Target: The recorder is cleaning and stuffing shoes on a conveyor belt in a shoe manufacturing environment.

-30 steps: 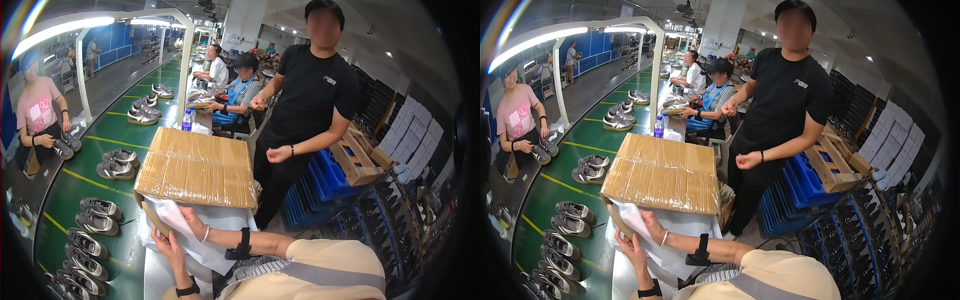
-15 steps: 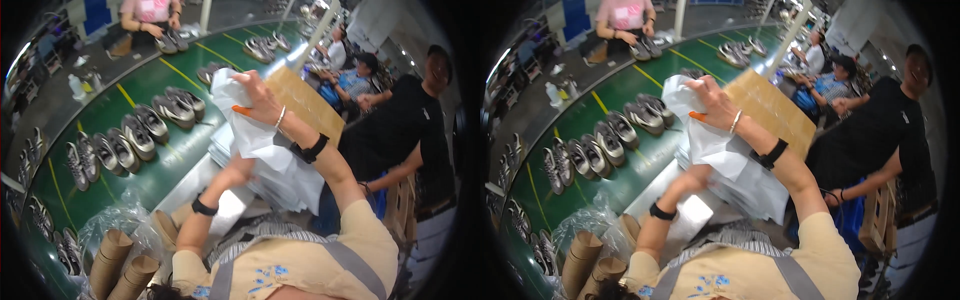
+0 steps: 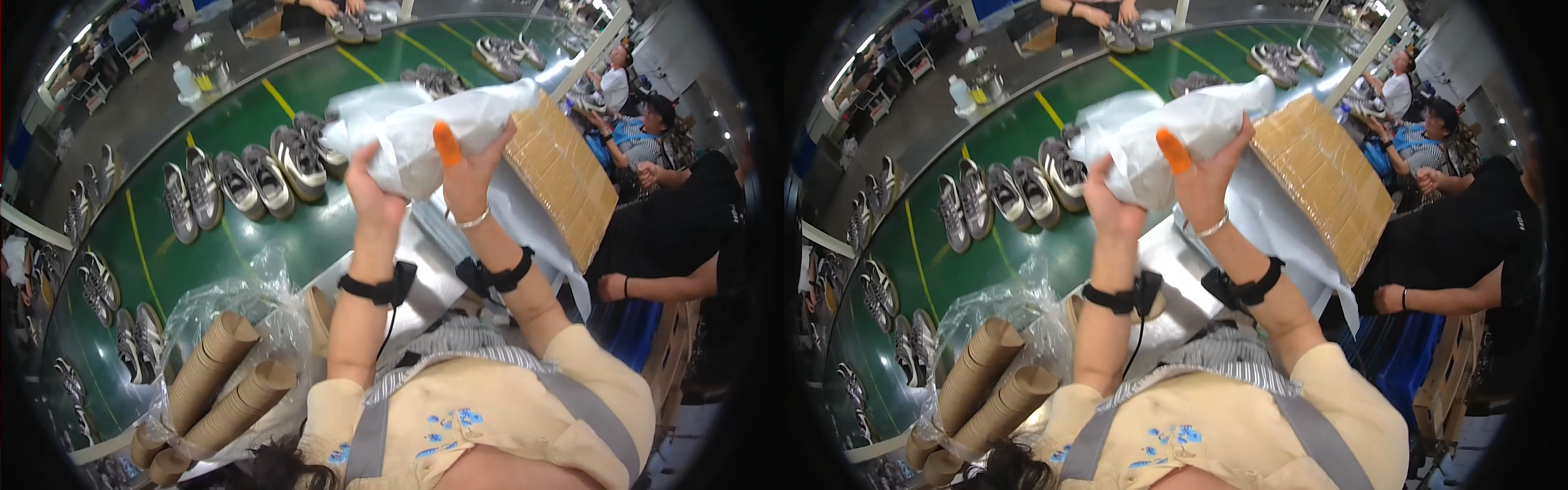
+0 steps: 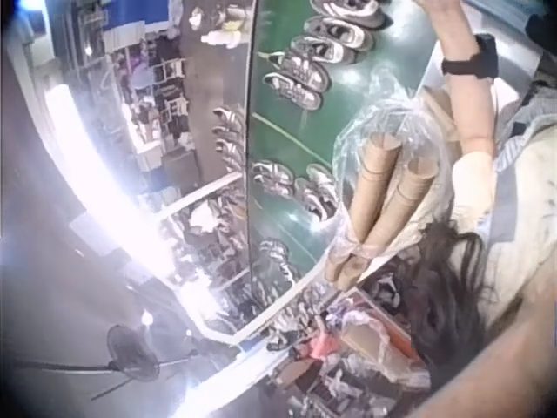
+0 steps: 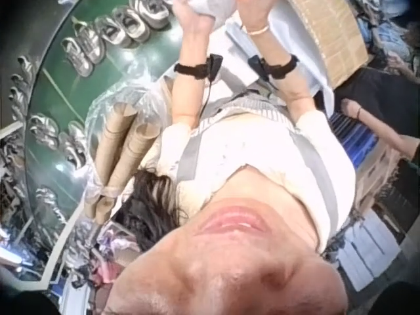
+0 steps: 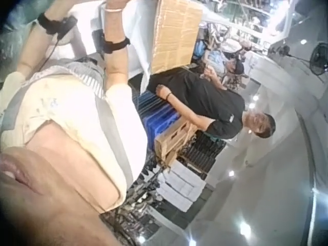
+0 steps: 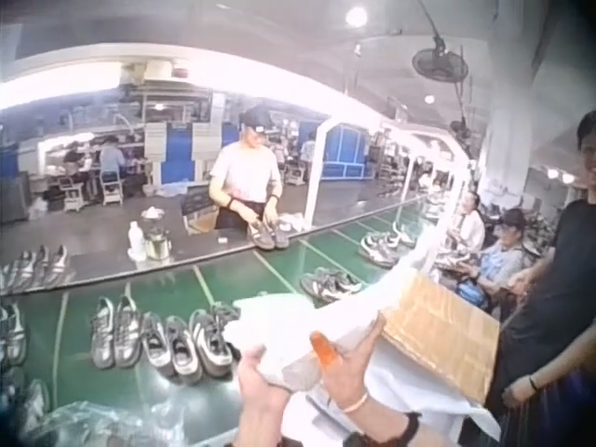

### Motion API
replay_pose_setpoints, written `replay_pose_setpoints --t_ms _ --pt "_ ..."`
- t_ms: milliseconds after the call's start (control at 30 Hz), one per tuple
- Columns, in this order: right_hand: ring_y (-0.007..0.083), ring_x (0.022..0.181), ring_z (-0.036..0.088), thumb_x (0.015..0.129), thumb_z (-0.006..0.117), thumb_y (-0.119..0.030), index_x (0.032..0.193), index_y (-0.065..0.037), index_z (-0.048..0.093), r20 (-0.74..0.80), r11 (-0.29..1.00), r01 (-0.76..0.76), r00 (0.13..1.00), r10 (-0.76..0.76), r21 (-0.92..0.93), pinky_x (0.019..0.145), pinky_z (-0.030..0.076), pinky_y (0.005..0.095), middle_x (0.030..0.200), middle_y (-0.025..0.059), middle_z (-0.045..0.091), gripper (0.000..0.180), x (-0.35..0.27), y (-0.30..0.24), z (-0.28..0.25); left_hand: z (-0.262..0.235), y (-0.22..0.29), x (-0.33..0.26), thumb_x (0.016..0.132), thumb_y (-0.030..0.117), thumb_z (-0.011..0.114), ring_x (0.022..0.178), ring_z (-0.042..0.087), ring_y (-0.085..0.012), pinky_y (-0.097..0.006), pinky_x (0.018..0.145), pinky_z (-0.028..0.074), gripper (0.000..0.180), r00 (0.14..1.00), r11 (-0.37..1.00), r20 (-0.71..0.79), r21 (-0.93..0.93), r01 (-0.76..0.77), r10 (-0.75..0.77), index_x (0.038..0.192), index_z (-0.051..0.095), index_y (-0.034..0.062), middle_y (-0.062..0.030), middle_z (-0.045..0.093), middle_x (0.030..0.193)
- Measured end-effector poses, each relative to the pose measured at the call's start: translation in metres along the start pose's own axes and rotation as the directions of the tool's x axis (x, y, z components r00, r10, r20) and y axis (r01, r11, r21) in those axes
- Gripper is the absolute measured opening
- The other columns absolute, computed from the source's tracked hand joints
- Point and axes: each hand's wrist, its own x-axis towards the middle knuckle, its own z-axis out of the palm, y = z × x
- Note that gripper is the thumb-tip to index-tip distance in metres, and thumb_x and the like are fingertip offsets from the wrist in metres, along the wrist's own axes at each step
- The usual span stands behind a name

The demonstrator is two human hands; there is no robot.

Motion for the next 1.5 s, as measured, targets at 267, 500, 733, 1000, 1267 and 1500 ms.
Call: replay_pose_setpoints --t_ms 267,500,733,1000,1267,1500 --pt "0.0217 0.111 0.044 0.073 0.081 -0.016 0.134 -0.004 0.019 0.093 0.991 -0.103 0.991 0.095 0.084 0.094 0.039 0.0324 0.121 0.0127 0.04 0.088 0.044 0.047 0.007 -0.02 0.027 0.02 0.095 0.03 0.046 0.103 0.06 -0.0277 -0.042 0.079 0.054 0.047 0.995 0.774 0.098 0.63 -0.07 0.01 0.125 0.043 -0.007 -0.0125 0.058 0.118" --pt "0.0227 0.11 0.045 0.076 0.072 0.0 0.132 -0.004 0.021 0.119 0.998 -0.057 0.991 0.058 -0.011 0.094 0.039 0.0313 0.122 0.0124 0.04 0.076 0.065 0.081 0.015 -0.035 0.052 0.04 0.084 0.001 0.06 0.061 0.065 -0.0203 -0.029 0.054 0.056 0.025 0.979 0.638 0.083 0.747 -0.185 0.187 0.106 0.054 -0.0099 -0.0152 0.065 0.082" --pt "0.0196 0.108 0.048 0.081 0.069 -0.002 0.134 -0.007 0.02 0.092 0.994 -0.073 0.994 0.065 0.078 0.091 0.042 0.0305 0.121 0.0102 0.044 0.072 0.092 0.112 0.055 -0.067 -0.009 0.027 0.094 0.022 0.054 0.111 0.055 -0.0315 -0.043 0.1 0.043 0.038 0.993 0.918 -0.113 0.396 0.023 0.024 0.121 0.045 -0.0031 -0.0209 0.057 0.114" --pt "0.0208 0.109 0.049 0.073 0.081 -0.016 0.134 -0.005 0.018 0.487 0.908 -0.336 0.854 0.182 0.251 0.091 0.045 0.0338 0.12 0.0136 0.045 0.088 0.064 0.075 0.095 -0.036 0.065 0.107 0.082 0.01 0.059 0.098 0.06 -0.0243 -0.037 0.086 0.05 0.03 0.932 0.928 -0.226 0.31 -0.206 0.283 0.11 0.053 -0.0005 -0.0128 0.06 0.106" --pt "0.0294 0.078 0.058 0.071 0.079 -0.03 0.074 -0.006 0.061 0.757 0.813 0.577 0.496 -0.425 0.079 0.06 0.046 0.0376 0.082 0.0099 0.059 0.03 0.138 0.075 0.12 -0.007 0.04 0.111 0.097 0.014 0.043 0.122 0.047 -0.0214 -0.038 0.101 0.039 0.046 0.977 0.838 0.012 0.512 -0.188 0.212 0.139 0.03 0.0004 -0.0105 0.046 0.132" --pt "0.0348 0.072 0.061 0.08 0.07 -0.036 0.109 0.002 0.046 0.861 0.988 0.075 0.503 0.077 -0.132 0.066 0.048 0.0412 0.076 0.0173 0.061 0.054 0.143 0.116 0.126 -0.016 0.006 0.128 0.095 0.013 0.051 0.118 0.047 -0.0171 -0.032 0.101 0.037 0.048 0.955 0.649 0.208 0.7 -0.297 0.213 0.137 0.03 0.0007 -0.0086 0.049 0.126"
